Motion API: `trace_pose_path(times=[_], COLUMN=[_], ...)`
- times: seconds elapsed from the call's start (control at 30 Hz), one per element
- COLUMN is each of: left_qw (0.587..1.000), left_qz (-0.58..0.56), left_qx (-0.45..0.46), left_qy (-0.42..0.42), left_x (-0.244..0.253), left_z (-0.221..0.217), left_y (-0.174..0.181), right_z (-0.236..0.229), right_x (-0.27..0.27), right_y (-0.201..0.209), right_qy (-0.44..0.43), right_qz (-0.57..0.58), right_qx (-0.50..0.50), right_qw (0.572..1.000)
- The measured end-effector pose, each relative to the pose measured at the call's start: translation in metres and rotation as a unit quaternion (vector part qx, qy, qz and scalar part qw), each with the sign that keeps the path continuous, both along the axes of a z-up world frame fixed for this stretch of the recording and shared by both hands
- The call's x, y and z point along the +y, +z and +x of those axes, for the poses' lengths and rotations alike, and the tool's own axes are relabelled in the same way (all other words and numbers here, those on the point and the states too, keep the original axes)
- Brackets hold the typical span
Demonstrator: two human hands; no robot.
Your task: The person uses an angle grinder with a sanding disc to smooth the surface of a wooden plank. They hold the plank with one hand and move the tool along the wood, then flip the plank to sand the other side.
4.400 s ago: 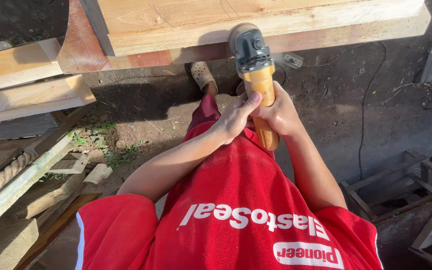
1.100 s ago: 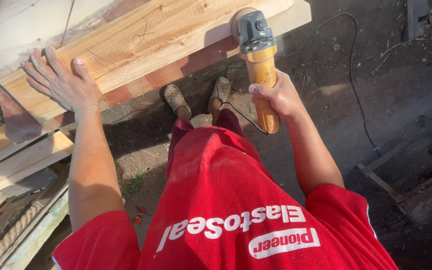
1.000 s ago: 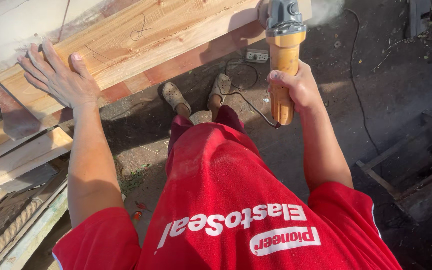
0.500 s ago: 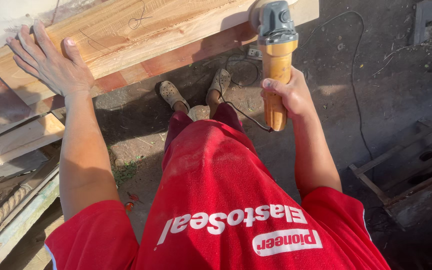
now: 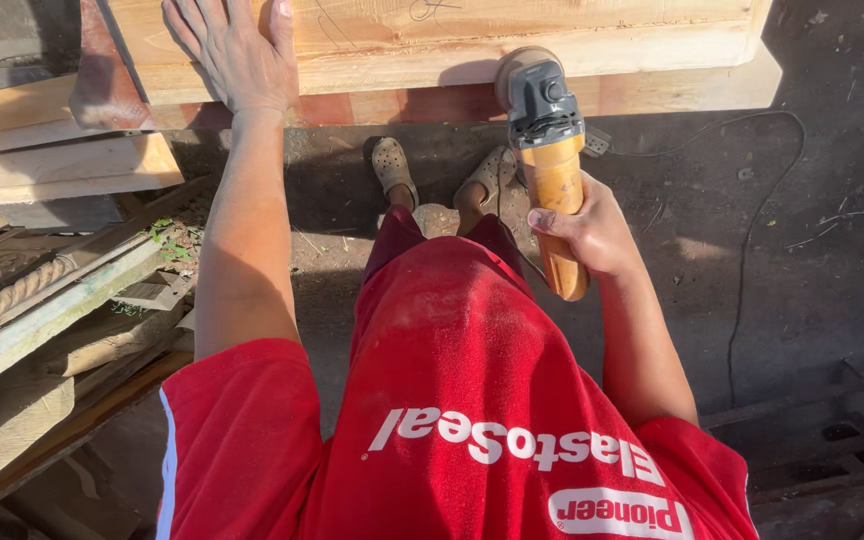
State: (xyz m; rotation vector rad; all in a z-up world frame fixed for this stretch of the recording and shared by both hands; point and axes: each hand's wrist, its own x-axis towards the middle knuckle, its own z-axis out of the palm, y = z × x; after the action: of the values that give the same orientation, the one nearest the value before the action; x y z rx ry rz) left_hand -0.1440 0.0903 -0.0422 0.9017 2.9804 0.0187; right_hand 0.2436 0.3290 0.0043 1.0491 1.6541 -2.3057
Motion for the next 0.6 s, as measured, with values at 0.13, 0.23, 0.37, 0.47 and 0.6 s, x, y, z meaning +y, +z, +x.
trace_pose_path(times=[0.13,0.23,0.37,0.47,0.6], left_qw=[1.000,0.999,1.000,1.000,0.998], left_qz=[-0.008,0.002,0.003,-0.008,-0.009], left_qx=[-0.028,-0.051,-0.019,-0.016,-0.055], left_qy=[0.004,-0.005,0.008,-0.004,0.029], left_x=[0.003,0.005,-0.007,0.004,-0.002], left_z=[0.004,0.001,0.000,0.002,-0.002], left_y=[-0.003,-0.008,-0.004,-0.007,-0.010], right_z=[0.035,0.054,0.035,0.033,0.043], right_x=[0.039,0.054,0.046,0.027,0.034], right_y=[0.008,0.019,0.015,0.007,0.004], right_qy=[-0.120,-0.195,-0.180,-0.078,-0.097], right_qz=[-0.041,-0.038,-0.052,-0.009,-0.026], right_qx=[-0.057,-0.040,-0.070,-0.034,-0.021], right_qw=[0.990,0.979,0.980,0.996,0.995])
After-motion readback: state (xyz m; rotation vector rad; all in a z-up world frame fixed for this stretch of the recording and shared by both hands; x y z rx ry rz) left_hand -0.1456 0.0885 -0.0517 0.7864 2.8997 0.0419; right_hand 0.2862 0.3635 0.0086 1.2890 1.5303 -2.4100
